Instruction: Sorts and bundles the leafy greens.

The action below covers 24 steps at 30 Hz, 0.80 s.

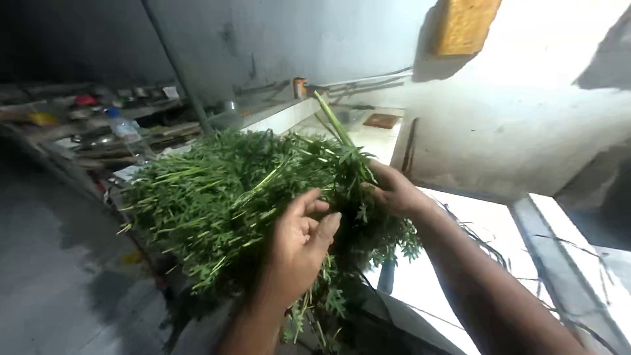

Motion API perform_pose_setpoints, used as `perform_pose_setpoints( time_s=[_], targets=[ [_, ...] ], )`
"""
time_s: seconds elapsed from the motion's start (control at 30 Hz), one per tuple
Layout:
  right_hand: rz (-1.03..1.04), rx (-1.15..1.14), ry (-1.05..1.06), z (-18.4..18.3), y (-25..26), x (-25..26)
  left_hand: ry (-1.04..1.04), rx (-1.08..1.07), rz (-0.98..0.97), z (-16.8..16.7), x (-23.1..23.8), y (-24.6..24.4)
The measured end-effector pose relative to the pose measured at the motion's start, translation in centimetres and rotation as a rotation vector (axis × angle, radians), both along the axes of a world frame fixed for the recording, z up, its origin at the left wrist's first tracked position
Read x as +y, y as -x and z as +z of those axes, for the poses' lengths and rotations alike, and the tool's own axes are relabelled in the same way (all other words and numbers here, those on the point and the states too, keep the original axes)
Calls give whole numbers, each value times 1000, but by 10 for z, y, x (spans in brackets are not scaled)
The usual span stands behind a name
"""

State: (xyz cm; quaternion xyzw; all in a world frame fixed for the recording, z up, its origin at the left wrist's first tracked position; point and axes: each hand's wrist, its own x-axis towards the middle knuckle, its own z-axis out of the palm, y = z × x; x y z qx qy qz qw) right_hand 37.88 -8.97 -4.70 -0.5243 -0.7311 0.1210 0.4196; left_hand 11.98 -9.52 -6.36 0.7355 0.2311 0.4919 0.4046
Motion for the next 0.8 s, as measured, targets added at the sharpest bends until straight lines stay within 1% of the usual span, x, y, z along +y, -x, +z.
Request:
perform_pose_setpoints(
  time_s=[0.07, 0.13, 0.2, 0.3, 0.37, 0.5, 0.63, 0.7, 0.8],
  targets=[
    [16, 54, 42, -6, -5, -9, 202, -143, -81, 6, 1, -25],
    [49, 83, 56, -17, -12, -11, 325, -239, -82, 4, 5, -51],
    [87, 107, 66, -29, -19, -9, 378, -296, -83, -3, 10, -71],
    [141, 124, 130, -41, -30, -8, 395, -383, -17, -5, 18, -90],
    [170, 100, 143, -41, -31, -11, 377, -408, 21, -3, 22, -96],
    [148, -36, 171, -41, -25, -13, 259, -335, 32, 4, 27, -97],
    [103, -192, 322, -35, -16, -19, 110, -256, 69, 6, 36, -100],
    [111, -194, 319, -37, -13, -23, 27, -223, 99, 1, 41, -102],
    [110, -177, 326, -42, -16, -26, -41, -166, 179, 0, 41, -108]
  ],
)
